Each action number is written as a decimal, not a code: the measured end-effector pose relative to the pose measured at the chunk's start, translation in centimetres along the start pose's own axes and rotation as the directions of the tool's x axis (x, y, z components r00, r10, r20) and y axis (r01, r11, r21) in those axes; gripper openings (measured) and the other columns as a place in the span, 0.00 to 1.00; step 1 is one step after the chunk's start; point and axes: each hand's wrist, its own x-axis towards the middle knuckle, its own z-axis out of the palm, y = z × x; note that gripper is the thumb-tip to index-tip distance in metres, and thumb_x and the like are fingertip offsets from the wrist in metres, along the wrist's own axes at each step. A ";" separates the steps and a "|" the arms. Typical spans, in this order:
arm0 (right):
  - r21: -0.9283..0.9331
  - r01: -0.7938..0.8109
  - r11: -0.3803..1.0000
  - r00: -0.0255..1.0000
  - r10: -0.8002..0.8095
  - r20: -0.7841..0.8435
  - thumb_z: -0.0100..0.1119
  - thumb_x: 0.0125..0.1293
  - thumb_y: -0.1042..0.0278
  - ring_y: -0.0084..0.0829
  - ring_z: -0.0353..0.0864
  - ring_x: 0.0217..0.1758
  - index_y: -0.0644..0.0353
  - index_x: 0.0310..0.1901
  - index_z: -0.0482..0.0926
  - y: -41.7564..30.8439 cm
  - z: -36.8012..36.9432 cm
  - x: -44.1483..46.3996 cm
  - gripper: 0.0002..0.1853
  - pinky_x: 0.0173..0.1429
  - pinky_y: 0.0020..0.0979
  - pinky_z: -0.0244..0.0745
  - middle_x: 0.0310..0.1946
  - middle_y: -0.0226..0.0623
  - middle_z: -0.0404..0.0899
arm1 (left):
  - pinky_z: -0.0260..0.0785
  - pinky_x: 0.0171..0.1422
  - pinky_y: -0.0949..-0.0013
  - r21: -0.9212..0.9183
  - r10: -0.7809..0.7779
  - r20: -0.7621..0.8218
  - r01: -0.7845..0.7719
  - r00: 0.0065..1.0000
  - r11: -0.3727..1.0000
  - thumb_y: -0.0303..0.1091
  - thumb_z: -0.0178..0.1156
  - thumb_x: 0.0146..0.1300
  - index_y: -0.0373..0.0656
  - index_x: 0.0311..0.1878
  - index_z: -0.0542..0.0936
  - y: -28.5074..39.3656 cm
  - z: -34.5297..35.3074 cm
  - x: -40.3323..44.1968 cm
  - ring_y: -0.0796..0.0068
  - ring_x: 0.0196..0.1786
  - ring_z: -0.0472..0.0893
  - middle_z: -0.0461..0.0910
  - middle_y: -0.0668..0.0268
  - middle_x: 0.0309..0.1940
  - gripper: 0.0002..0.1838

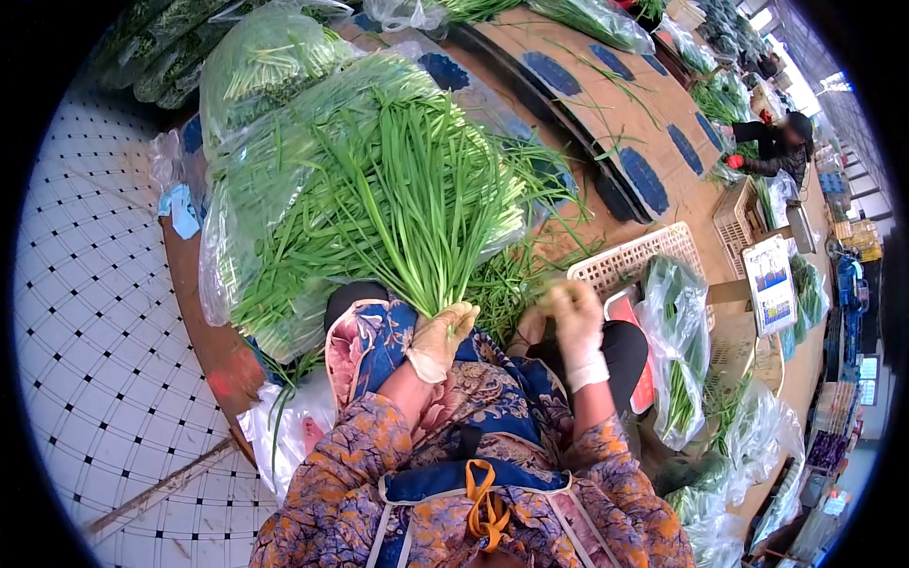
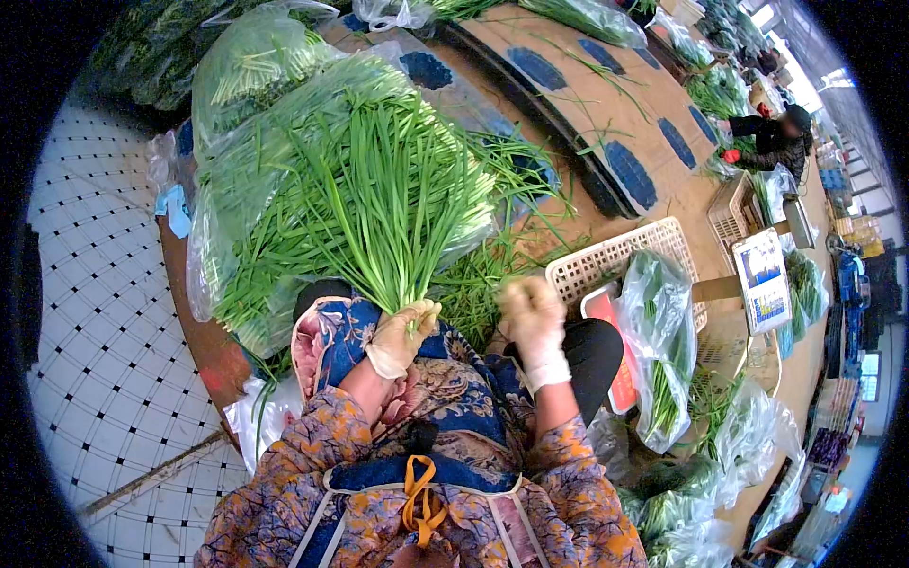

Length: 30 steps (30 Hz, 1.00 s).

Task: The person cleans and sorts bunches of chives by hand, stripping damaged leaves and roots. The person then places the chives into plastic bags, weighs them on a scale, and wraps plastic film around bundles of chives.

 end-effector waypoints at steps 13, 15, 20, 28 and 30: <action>-0.367 -0.231 0.901 0.870 0.360 0.338 0.60 0.56 0.50 0.34 0.77 0.30 0.63 0.33 0.76 -0.2 7.2 1.9 0.20 0.38 0.33 0.71 0.25 0.42 0.78 | 0.55 0.20 0.86 0.267 0.084 0.108 -0.110 0.991 0.957 0.21 0.56 0.56 0.39 0.46 0.72 -0.3 -0.4 0.6 0.84 0.23 0.70 0.76 0.67 0.32 0.13; -0.407 -0.213 0.888 0.848 0.375 0.374 0.59 0.56 0.50 0.33 0.77 0.29 0.63 0.31 0.76 2.3 9.2 3.1 0.20 0.37 0.32 0.71 0.23 0.42 0.77 | 0.59 0.25 0.84 0.306 0.112 0.082 -0.132 0.990 0.943 0.23 0.54 0.59 0.40 0.47 0.71 -0.6 -0.2 0.4 0.83 0.25 0.70 0.76 0.69 0.34 0.13; -0.213 -0.238 0.948 0.929 0.286 0.236 0.57 0.60 0.66 0.21 0.74 0.23 0.63 0.31 0.72 0.8 8.0 1.8 0.09 0.28 0.26 0.69 0.20 0.34 0.76 | 0.63 0.28 0.78 0.079 0.068 0.243 -0.089 0.968 0.993 0.41 0.51 0.65 0.43 0.44 0.74 -0.6 -1.3 1.6 0.81 0.27 0.72 0.77 0.68 0.35 0.13; -0.057 0.299 0.953 0.876 -0.250 0.412 0.58 0.58 0.70 0.29 0.77 0.31 0.63 0.28 0.73 -1.1 7.0 -3.1 0.07 0.34 0.29 0.73 0.29 0.39 0.78 | 0.61 0.23 0.80 0.052 0.139 0.110 -0.146 0.984 0.988 0.31 0.55 0.61 0.44 0.42 0.75 -0.9 -0.4 0.9 0.83 0.25 0.72 0.76 0.71 0.29 0.07; 0.219 -0.017 0.976 0.919 -0.071 0.388 0.58 0.59 0.68 0.33 0.80 0.38 0.57 0.38 0.77 -1.4 5.9 -3.0 0.06 0.45 0.32 0.76 0.33 0.36 0.80 | 0.68 0.44 0.76 0.227 0.145 0.183 -0.185 0.972 0.956 0.34 0.54 0.62 0.41 0.50 0.71 -1.4 -2.8 2.3 0.78 0.41 0.75 0.76 0.67 0.39 0.14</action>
